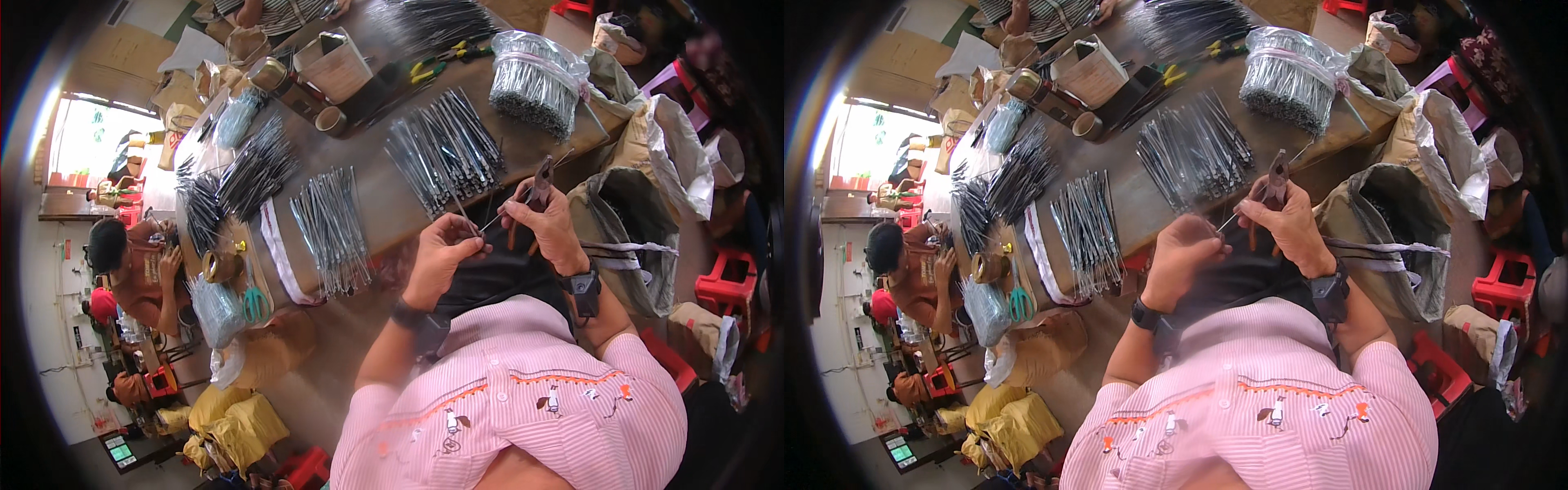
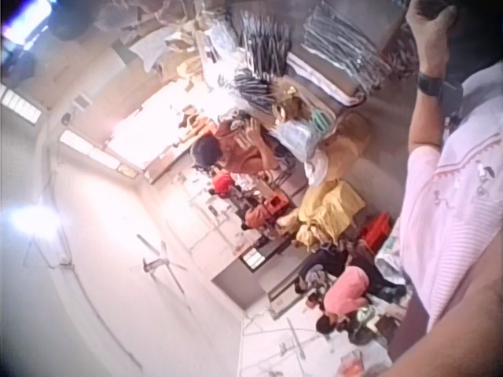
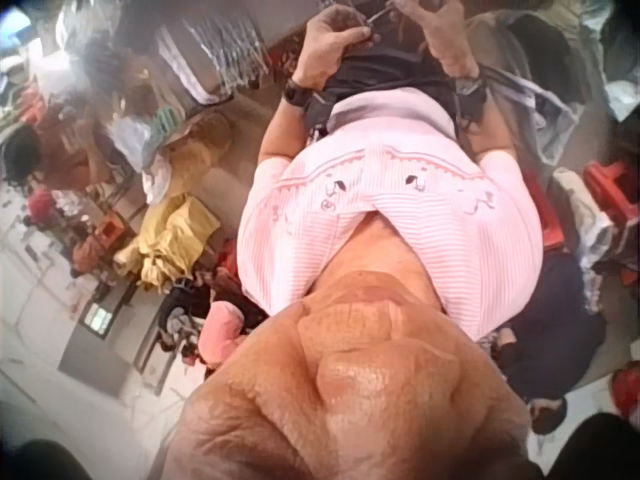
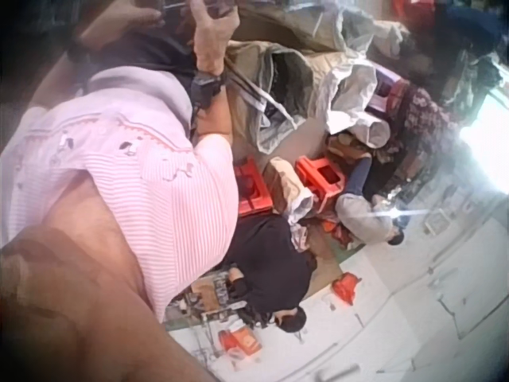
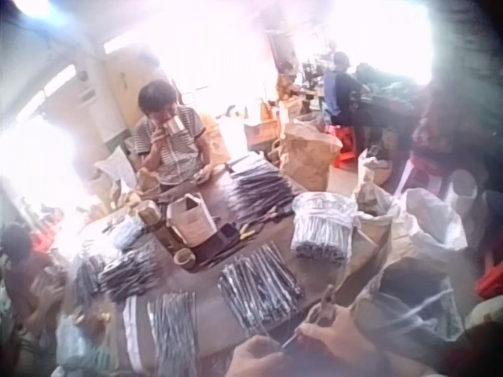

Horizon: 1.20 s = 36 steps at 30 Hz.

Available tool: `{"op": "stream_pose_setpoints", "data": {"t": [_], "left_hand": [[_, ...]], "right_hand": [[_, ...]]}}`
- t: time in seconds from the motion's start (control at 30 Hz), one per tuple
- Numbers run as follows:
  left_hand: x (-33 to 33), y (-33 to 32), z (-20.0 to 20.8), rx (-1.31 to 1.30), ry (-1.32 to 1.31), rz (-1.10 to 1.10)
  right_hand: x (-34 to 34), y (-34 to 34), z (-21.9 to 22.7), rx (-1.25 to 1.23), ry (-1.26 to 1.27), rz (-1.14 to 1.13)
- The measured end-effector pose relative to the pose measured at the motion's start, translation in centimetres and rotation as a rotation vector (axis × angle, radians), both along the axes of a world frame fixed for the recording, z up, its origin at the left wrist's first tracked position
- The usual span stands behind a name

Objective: The person repeatedly picks up thin metal rods from a table, bends each one with pliers, and places the bent rods into a pile. The process is continuous and repetitive throughout the clip.

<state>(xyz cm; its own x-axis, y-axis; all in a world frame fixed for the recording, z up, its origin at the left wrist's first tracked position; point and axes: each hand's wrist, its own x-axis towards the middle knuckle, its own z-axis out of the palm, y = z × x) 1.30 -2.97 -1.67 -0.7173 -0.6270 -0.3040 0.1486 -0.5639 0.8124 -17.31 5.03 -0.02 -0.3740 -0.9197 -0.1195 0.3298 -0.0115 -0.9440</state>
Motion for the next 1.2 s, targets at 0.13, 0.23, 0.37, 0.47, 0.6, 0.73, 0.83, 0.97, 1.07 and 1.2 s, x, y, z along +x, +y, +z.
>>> {"op": "stream_pose_setpoints", "data": {"t": [0.13,0.23,0.37,0.47,0.6,0.73,0.83,0.97,1.07,1.2], "left_hand": [[0.0,-0.2,-0.1,-0.050,-0.009,0.026],[0.1,-0.3,-0.3,-0.043,-0.002,0.028],[0.5,-0.2,-0.3,-0.061,0.022,0.047],[0.6,-0.2,-0.1,-0.074,0.020,0.054],[0.7,-0.4,0.1,-0.068,-0.014,0.052],[0.6,-0.3,0.0,-0.035,0.029,0.059],[0.9,-0.2,0.0,-0.037,0.024,0.070],[0.7,-0.3,-0.2,-0.050,0.004,0.055],[0.4,-0.5,-0.4,-0.057,-0.009,0.035],[0.7,-0.7,-0.6,-0.017,-0.033,0.040]], "right_hand": [[0.9,0.0,-0.7,-0.005,0.062,0.001],[1.1,0.1,-0.8,-0.005,0.048,-0.003],[0.8,-0.1,-0.5,-0.023,0.060,0.003],[1.0,-0.1,-0.5,-0.021,0.086,0.028],[2.0,-0.2,-0.7,-0.030,0.119,-0.035],[1.6,-0.4,-0.4,-0.033,0.018,-0.075],[1.3,-0.3,-0.1,-0.013,0.042,-0.044],[2.2,-0.1,-0.7,0.009,0.112,-0.028],[3.2,-0.5,-1.2,-0.015,0.060,-0.024],[2.1,-0.7,-0.7,-0.029,0.081,-0.127]]}}
